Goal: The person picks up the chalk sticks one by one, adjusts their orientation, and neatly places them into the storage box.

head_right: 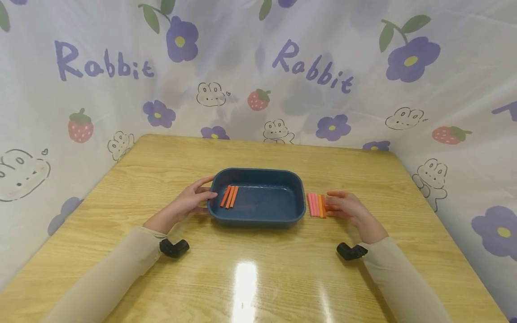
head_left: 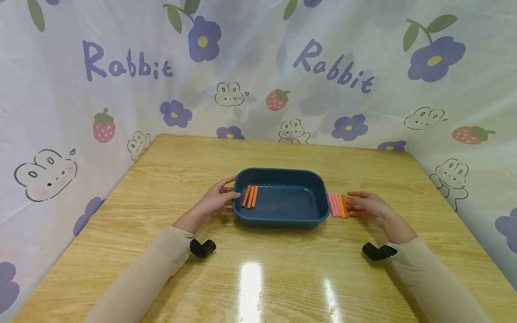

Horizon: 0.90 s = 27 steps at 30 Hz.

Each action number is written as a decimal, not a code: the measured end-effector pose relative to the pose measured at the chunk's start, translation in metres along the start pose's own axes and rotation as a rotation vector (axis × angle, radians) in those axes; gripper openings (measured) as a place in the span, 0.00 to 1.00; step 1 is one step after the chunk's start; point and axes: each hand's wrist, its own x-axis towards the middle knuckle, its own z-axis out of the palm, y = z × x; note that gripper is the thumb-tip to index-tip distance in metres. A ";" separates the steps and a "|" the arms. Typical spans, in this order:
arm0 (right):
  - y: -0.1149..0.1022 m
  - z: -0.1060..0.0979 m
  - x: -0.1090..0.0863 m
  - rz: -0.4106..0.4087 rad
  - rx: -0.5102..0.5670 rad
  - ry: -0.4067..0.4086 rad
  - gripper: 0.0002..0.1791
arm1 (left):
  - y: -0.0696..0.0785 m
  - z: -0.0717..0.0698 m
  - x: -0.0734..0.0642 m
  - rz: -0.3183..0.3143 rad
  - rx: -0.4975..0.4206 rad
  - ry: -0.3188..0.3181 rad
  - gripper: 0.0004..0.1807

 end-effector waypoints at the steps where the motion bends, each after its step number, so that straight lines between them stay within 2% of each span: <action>1: 0.001 0.000 0.002 0.005 -0.022 0.003 0.35 | 0.000 0.000 0.000 0.000 0.000 0.002 0.36; 10: 0.002 0.003 0.010 0.022 -0.180 -0.009 0.37 | -0.002 -0.002 -0.001 0.002 -0.003 0.005 0.36; 17: -0.003 0.008 0.010 0.017 -0.290 0.032 0.36 | -0.003 -0.001 0.001 0.007 0.000 -0.005 0.35; 21: -0.004 0.009 0.007 0.009 -0.276 0.051 0.36 | -0.003 -0.001 0.002 0.014 0.000 -0.012 0.35; 27: -0.002 0.007 0.003 -0.030 -0.193 0.063 0.36 | -0.002 0.000 0.000 0.018 0.003 -0.012 0.35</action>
